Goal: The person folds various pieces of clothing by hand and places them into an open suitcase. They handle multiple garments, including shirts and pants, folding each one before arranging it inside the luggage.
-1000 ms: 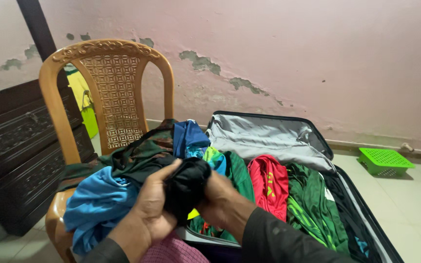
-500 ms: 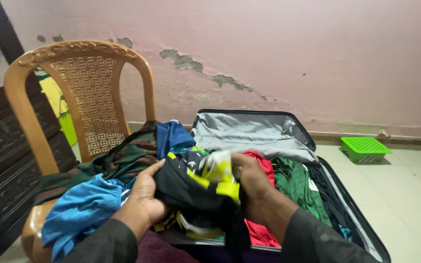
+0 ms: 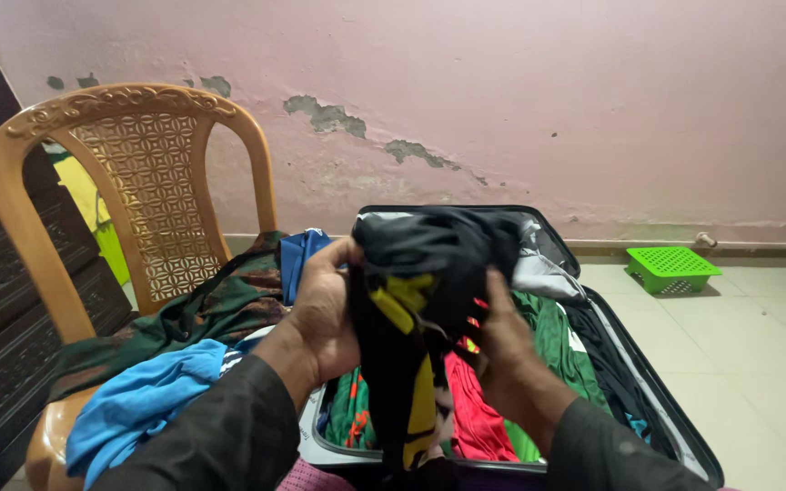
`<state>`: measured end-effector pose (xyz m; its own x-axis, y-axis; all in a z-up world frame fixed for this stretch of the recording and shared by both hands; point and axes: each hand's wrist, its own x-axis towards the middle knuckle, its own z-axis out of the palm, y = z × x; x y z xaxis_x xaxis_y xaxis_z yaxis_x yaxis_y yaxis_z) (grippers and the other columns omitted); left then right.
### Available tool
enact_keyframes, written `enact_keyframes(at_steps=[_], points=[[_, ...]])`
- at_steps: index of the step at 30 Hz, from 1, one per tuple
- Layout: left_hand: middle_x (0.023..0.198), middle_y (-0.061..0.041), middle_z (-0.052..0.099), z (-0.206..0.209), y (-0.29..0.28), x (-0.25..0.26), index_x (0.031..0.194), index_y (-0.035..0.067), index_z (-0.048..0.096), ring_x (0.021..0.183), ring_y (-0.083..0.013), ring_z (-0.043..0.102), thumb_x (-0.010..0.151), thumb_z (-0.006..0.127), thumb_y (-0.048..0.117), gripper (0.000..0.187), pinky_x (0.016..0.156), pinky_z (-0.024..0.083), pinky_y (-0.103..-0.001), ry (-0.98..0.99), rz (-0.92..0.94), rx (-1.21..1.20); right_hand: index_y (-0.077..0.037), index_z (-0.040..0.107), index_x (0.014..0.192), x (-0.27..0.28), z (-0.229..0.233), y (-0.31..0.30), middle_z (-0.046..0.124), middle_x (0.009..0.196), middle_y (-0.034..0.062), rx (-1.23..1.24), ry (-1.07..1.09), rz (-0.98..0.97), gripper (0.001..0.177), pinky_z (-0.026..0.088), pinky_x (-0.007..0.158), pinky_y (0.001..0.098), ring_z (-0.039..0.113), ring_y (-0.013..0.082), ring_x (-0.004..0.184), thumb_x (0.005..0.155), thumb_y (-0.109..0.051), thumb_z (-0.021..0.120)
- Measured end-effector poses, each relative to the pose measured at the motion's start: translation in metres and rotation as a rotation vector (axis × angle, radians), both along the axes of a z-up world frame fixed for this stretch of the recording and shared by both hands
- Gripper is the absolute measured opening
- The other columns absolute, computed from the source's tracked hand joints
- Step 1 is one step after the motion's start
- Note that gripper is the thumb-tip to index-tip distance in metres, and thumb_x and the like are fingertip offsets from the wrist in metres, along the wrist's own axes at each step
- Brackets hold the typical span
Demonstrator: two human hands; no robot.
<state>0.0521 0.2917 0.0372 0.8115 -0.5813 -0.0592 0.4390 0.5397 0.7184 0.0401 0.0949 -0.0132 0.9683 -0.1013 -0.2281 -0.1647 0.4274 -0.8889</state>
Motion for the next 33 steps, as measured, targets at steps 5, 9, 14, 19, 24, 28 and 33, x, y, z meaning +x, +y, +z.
enact_keyframes(at_steps=[5, 9, 14, 19, 24, 28, 33], points=[[0.103, -0.012, 0.078, 0.013, -0.008, -0.014, 0.110, 0.006, 0.075, 0.090, -0.0241, 0.072, 0.089, 0.055, 0.055, 0.057, 0.088, 0.056, -0.038, -0.058, -0.065, 0.237, -0.018, 0.067, 0.121, -0.004, 0.007, -0.026, 0.070, 0.125, 0.0019, 0.434, -0.189, 0.188, 0.054, 0.055, 0.100, 0.0449, 0.065, 0.0218, 0.115, 0.086, -0.059, 0.060], [0.106, -0.002, 0.076, -0.003, -0.021, -0.013, 0.121, 0.008, 0.070, 0.096, -0.0151, 0.070, 0.086, 0.064, 0.042, 0.050, 0.088, 0.054, -0.035, -0.361, 0.047, 0.472, -0.019, 0.071, 0.112, -0.008, 0.020, -0.047, 0.075, 0.111, 0.0020, 0.444, -0.223, 0.168, 0.043, 0.052, 0.098, 0.0451, 0.068, 0.0223, 0.106, 0.088, -0.053, 0.059], [0.092, 0.000, 0.069, -0.028, -0.040, -0.007, 0.126, 0.015, 0.064, 0.081, -0.0154, 0.062, 0.092, 0.058, 0.056, 0.054, 0.075, 0.050, -0.035, -0.154, 0.059, 0.559, -0.019, 0.070, 0.109, -0.010, 0.031, -0.054, 0.070, 0.113, -0.0021, 0.364, -0.210, 0.012, 0.027, 0.051, 0.101, 0.0499, 0.066, 0.0236, 0.107, 0.095, -0.040, 0.061], [0.092, 0.003, 0.071, -0.066, -0.058, 0.003, 0.126, 0.017, 0.067, 0.085, -0.0122, 0.064, 0.093, 0.071, 0.033, 0.037, 0.075, 0.051, -0.032, -0.209, 0.167, 0.651, -0.015, 0.074, 0.104, -0.002, 0.038, -0.076, 0.076, 0.104, 0.0062, 0.531, -0.331, 0.064, 0.031, 0.056, 0.096, 0.0478, 0.071, 0.0264, 0.097, 0.091, -0.040, 0.061], [0.092, 0.005, 0.075, -0.078, -0.059, 0.006, 0.116, 0.015, 0.072, 0.080, -0.0110, 0.069, 0.090, 0.068, 0.015, 0.026, 0.070, 0.053, -0.030, -0.113, -0.081, 0.552, -0.013, 0.074, 0.107, 0.020, 0.022, -0.111, 0.076, 0.106, 0.0058, 0.642, -0.465, 0.074, 0.023, 0.055, 0.102, 0.0421, 0.070, 0.0234, 0.099, 0.103, -0.034, 0.066], [0.086, -0.001, 0.073, -0.056, -0.051, 0.020, 0.111, 0.013, 0.075, 0.072, -0.0124, 0.064, 0.096, 0.063, 0.023, 0.022, 0.061, 0.050, -0.029, -0.346, 0.202, 0.592, -0.016, 0.072, 0.093, 0.020, 0.017, -0.126, 0.077, 0.093, 0.0053, 0.432, -0.301, -0.058, 0.023, 0.057, 0.091, 0.0448, 0.071, 0.0248, 0.087, 0.088, -0.035, 0.063], [0.094, 0.002, 0.072, -0.005, -0.039, 0.041, 0.112, 0.009, 0.070, 0.081, -0.0112, 0.067, 0.103, 0.058, 0.024, 0.021, 0.070, 0.055, -0.029, -0.504, 0.179, 0.397, -0.009, 0.068, 0.108, 0.014, 0.008, -0.132, 0.066, 0.100, 0.0088, -0.267, 0.261, -0.385, 0.025, 0.053, 0.085, 0.0493, 0.062, 0.0266, 0.091, 0.093, -0.028, 0.068]])
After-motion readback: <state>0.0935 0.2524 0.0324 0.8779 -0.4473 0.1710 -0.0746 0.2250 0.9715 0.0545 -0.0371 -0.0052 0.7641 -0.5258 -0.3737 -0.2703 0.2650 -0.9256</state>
